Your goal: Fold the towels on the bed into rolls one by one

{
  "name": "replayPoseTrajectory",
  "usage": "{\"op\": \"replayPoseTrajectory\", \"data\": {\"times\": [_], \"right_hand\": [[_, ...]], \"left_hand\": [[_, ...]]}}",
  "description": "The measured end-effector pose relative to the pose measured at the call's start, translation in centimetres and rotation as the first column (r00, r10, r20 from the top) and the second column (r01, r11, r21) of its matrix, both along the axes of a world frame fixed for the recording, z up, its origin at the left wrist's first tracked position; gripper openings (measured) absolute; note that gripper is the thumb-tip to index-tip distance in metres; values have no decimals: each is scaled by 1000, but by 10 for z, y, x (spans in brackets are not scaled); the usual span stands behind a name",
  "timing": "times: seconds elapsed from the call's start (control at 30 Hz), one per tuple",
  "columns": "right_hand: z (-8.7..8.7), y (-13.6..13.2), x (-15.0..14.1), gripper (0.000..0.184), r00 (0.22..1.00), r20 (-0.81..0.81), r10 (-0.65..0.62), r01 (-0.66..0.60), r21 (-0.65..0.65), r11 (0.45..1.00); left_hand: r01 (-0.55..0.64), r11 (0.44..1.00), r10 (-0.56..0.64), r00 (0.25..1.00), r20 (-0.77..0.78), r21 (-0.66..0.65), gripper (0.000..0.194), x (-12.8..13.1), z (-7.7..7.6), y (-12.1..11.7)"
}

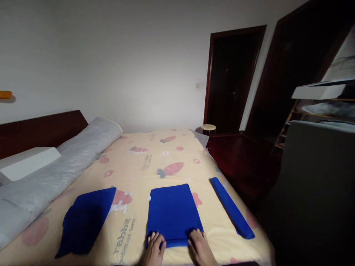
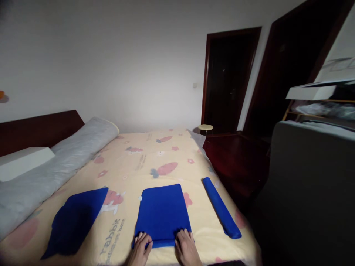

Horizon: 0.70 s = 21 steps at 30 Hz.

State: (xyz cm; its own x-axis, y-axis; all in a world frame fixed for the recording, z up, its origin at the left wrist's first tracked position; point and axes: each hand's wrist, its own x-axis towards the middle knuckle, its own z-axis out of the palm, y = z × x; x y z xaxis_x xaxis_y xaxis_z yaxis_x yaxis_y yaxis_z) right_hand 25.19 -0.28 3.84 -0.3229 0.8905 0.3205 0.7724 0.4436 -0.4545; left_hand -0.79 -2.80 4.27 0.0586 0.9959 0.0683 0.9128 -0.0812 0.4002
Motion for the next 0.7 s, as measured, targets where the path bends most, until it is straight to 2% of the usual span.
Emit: {"op": "replayPoseTrajectory", "data": {"times": [0.13, 0.2, 0.27, 0.4, 0.47, 0.57, 0.63, 0.7], "right_hand": [[5, 7, 0, 24, 999, 32, -13, 14, -41, 999], [3, 10, 0, 26, 997, 56, -45, 47, -27, 999], [-2, 13, 2, 37, 993, 80, -90, 88, 20, 996], [-18, 12, 6, 42, 969, 116, -218, 199, 155, 968], [-30, 11, 4, 46, 962, 137, -238, 205, 222, 953], [-49, 12, -3, 49, 970, 157, -184, 130, 302, 944], [-57, 14, -10, 44, 973, 141, -180, 129, 309, 942], [-55, 14, -18, 39, 972, 103, -212, 176, 281, 943]], "left_hand": [[-100, 995, 98, 988, -117, -17, 31, 4, -11, 10], [-129, 991, 134, 974, -181, 36, 32, 2, -19, 13], [-128, 985, 152, 962, -228, 117, 33, -4, -26, 14], [-53, 950, 136, 958, -254, 308, 29, -10, -30, 9], [-99, 912, 214, 943, -256, 398, 28, -5, -32, 8], [-175, 871, 313, 918, -243, 460, 31, 9, -39, 12], [-146, 874, 276, 934, -227, 463, 30, 19, -43, 16], [-87, 883, 198, 960, -199, 461, 26, 29, -44, 19]]}}
